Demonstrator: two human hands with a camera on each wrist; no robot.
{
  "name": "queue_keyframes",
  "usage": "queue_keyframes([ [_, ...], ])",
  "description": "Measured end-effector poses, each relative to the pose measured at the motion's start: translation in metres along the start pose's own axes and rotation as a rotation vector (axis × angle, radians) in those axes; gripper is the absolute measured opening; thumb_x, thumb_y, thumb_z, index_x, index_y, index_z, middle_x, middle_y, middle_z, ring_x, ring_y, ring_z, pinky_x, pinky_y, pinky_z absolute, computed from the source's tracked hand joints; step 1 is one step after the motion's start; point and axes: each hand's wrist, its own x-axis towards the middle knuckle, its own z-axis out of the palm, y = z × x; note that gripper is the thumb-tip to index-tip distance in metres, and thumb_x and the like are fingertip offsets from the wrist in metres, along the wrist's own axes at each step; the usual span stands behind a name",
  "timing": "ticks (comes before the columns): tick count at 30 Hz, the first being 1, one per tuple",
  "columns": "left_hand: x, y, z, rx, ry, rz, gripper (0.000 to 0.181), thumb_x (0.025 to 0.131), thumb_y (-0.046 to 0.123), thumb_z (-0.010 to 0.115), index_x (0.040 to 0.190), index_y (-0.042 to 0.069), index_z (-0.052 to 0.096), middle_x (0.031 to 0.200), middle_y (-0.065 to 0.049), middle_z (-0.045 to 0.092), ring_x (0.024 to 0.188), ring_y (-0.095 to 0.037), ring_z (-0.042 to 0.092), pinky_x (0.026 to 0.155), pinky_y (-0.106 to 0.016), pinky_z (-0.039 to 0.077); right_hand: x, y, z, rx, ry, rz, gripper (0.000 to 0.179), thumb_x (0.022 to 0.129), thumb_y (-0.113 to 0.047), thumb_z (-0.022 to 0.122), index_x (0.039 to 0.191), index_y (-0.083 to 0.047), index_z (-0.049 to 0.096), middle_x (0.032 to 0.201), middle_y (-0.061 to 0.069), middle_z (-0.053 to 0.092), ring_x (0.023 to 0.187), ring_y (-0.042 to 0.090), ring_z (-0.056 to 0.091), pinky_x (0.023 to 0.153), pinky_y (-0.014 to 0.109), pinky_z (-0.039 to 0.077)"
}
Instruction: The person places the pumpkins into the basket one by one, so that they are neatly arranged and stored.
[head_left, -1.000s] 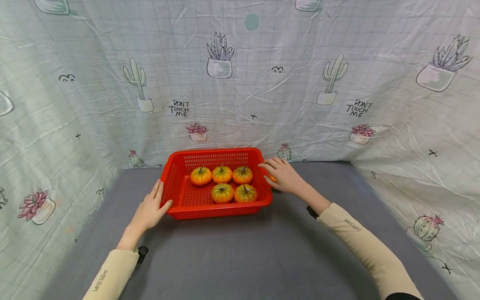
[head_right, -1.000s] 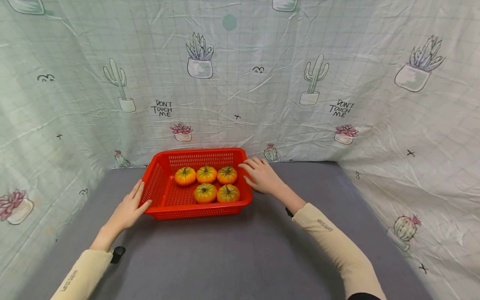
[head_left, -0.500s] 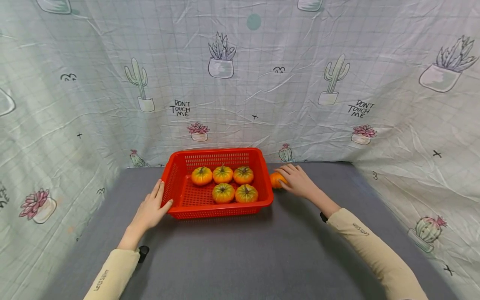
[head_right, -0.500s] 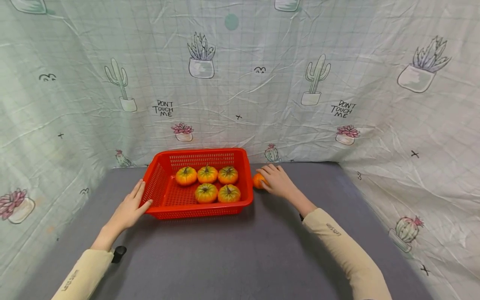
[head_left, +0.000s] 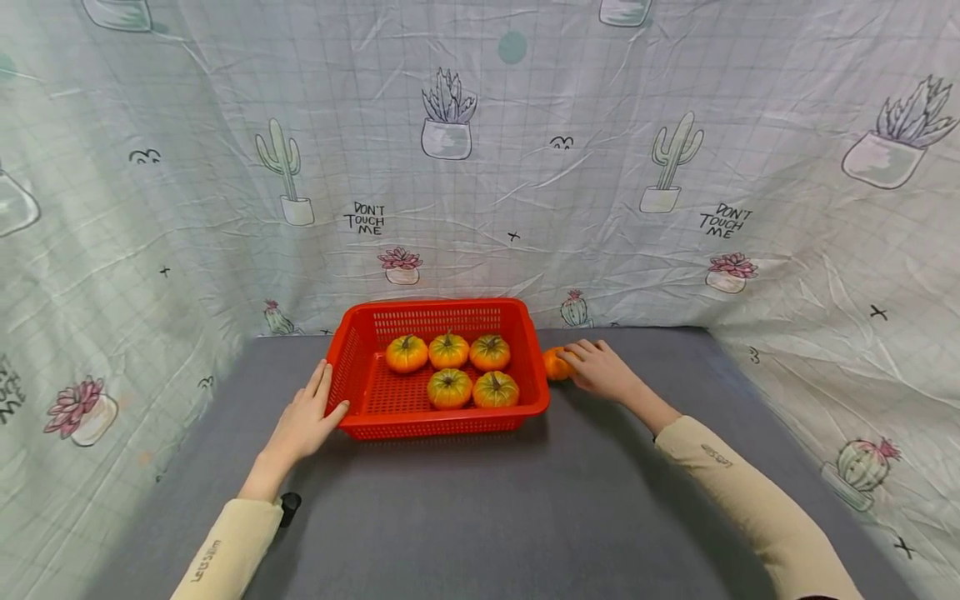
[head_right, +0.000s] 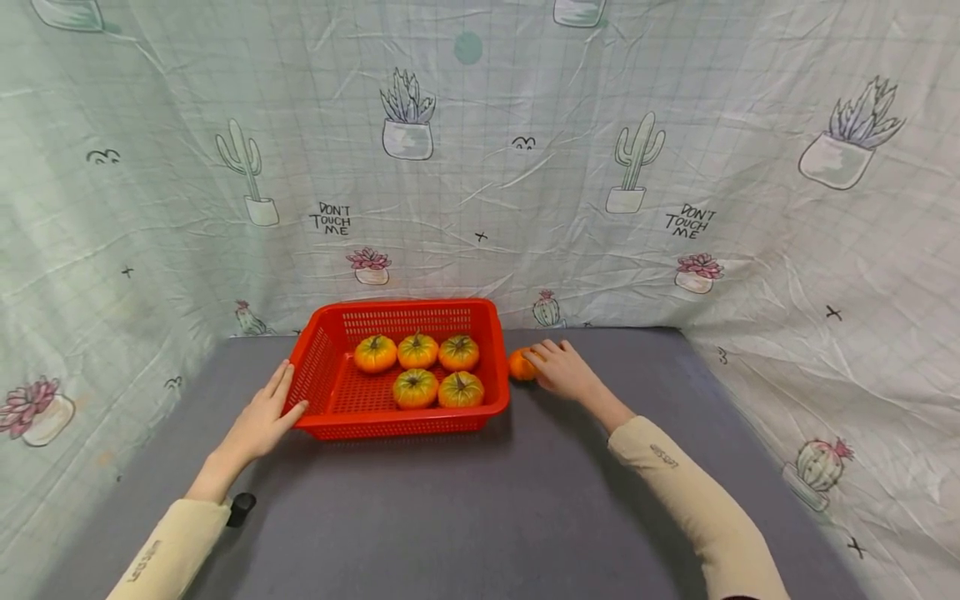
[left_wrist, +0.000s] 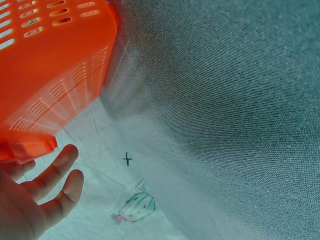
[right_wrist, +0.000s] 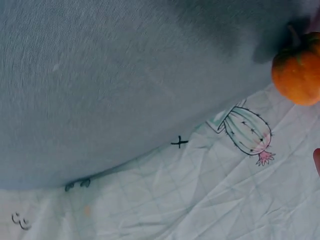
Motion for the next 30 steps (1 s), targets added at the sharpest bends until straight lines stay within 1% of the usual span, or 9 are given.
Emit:
queue_keyframes([
  [5,-0.001,0.000,0.000,-0.001,0.004,-0.002,0.072,0.091,0.039,0.040,0.142,-0.002,0.010,0.149,-0.021,0.009,0.117,-0.055,0.031,0.091,-0.065,0.029,0.004,0.007,0.002,-0.035,-0.069,-0.049,0.054,0.071,-0.025,0.073,0.120,-0.011,0.054,0.113,0.009,0.057,0.102,0.025,0.049,0.074,0.041,0.041],
  [11,-0.001,0.000,0.000,0.001,0.009,0.002,0.072,0.090,0.038,0.041,0.142,-0.003,0.011,0.148,-0.022,0.010,0.117,-0.054,0.032,0.091,-0.064,0.030,0.013,0.015,0.002,-0.039,-0.171,-0.094,0.057,0.071,-0.022,0.072,0.125,-0.020,0.052,0.115,0.006,0.057,0.100,0.023,0.047,0.070,0.036,0.039],
  [15,0.000,0.001,0.000,-0.005,0.007,0.000,0.072,0.090,0.036,0.043,0.142,-0.002,0.011,0.148,-0.021,0.009,0.117,-0.054,0.031,0.091,-0.064,0.030,0.019,0.020,0.004,-0.067,-0.219,-0.125,0.064,0.068,-0.021,0.076,0.126,-0.025,0.050,0.114,0.005,0.057,0.100,0.023,0.046,0.071,0.037,0.040],
  [19,0.001,0.002,-0.002,-0.009,0.012,-0.001,0.071,0.090,0.034,0.044,0.142,-0.003,0.011,0.148,-0.021,0.009,0.119,-0.054,0.030,0.091,-0.065,0.029,0.024,0.022,0.005,-0.101,-0.251,-0.143,0.065,0.067,-0.017,0.075,0.126,-0.028,0.049,0.114,0.005,0.057,0.099,0.023,0.045,0.070,0.037,0.041],
  [22,0.001,0.003,-0.004,-0.005,0.021,0.002,0.071,0.090,0.033,0.044,0.141,-0.003,0.012,0.148,-0.022,0.010,0.118,-0.054,0.031,0.091,-0.065,0.029,0.025,0.023,0.007,-0.110,-0.250,-0.152,0.062,0.070,-0.013,0.073,0.125,-0.028,0.049,0.113,0.003,0.057,0.098,0.022,0.045,0.068,0.035,0.040],
  [25,0.001,0.004,-0.004,0.001,0.023,0.004,0.071,0.090,0.033,0.044,0.141,-0.003,0.012,0.148,-0.021,0.011,0.116,-0.055,0.033,0.089,-0.065,0.030,0.023,0.024,0.010,-0.096,-0.223,-0.150,0.059,0.072,-0.009,0.070,0.123,-0.027,0.050,0.110,0.004,0.057,0.097,0.022,0.046,0.067,0.034,0.041],
  [27,0.000,0.004,-0.004,0.000,0.020,0.003,0.071,0.090,0.033,0.044,0.141,-0.003,0.012,0.148,-0.021,0.011,0.116,-0.055,0.033,0.089,-0.065,0.030,0.020,0.024,0.013,-0.089,-0.209,-0.142,0.057,0.073,-0.008,0.069,0.123,-0.028,0.050,0.108,0.005,0.057,0.097,0.022,0.047,0.066,0.034,0.041],
  [30,-0.001,0.003,-0.003,-0.008,0.017,0.001,0.071,0.090,0.032,0.044,0.141,-0.003,0.011,0.148,-0.021,0.010,0.116,-0.054,0.033,0.089,-0.064,0.030,0.015,0.025,0.017,-0.074,-0.212,-0.116,0.060,0.073,-0.006,0.069,0.124,-0.029,0.049,0.106,0.009,0.056,0.096,0.024,0.047,0.066,0.034,0.041],
])
